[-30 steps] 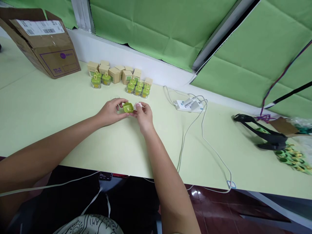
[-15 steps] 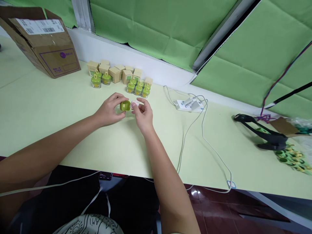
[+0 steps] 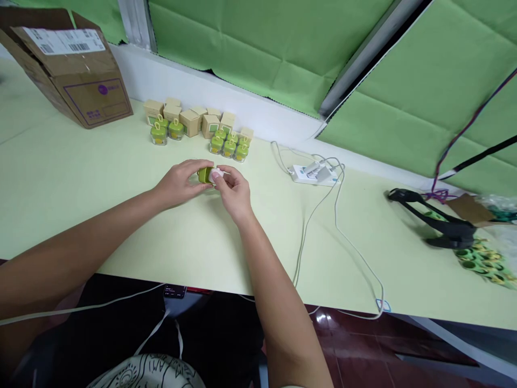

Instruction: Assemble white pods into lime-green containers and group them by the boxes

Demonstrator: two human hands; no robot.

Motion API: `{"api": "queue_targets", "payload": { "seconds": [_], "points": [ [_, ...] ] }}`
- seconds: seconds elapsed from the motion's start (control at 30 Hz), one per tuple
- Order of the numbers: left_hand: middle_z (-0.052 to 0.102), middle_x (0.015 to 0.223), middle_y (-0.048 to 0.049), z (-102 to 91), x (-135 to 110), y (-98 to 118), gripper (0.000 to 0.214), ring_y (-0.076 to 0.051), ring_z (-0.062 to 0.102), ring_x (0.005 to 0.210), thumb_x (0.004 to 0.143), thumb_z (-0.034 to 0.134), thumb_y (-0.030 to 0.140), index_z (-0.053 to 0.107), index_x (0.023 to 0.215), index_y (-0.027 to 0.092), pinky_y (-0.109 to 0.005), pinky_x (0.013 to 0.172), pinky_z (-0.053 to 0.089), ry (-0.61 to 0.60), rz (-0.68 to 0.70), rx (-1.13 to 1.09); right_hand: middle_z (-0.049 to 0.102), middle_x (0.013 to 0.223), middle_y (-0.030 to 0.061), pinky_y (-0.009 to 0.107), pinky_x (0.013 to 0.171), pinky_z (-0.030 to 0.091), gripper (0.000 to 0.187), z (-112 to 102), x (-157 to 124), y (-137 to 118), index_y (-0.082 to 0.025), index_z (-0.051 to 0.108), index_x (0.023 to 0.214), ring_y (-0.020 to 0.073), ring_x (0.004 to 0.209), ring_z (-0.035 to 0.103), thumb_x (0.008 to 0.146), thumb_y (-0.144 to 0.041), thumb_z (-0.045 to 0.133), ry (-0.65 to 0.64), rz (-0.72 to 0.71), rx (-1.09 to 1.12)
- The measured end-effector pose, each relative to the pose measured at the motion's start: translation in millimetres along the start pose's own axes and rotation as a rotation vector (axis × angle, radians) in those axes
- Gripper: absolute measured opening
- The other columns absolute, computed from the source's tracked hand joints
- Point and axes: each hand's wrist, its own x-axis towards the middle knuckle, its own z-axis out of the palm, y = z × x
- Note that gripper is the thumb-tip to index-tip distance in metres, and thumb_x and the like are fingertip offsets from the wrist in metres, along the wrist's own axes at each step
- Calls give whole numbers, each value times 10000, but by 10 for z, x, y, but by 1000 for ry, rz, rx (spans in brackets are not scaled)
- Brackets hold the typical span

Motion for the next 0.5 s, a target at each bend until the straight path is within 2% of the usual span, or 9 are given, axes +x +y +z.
{"api": "queue_targets", "payload": {
  "seconds": [0.13,0.5],
  "points": [
    [769,1389,-83,1,-4,-1,470,-283,729,1264,914,788,356,702,1361,239,-475,1142,565,11,-45,8,801,1067,33,374,851,671,600,-6,-1,-6,-274,753,1102,192,942,746,742,-740,871,38,6,-23],
    [747,1351,-86,-24,10,-9,411,-249,731,1235,921,755,293,738,1329,246,-423,1112,598,52,34,-9,830,1121,45,423,957,672,618,3,-13,-21,-273,755,1101,226,1057,772,730,-752,880,12,-13,14]
  ]
}}
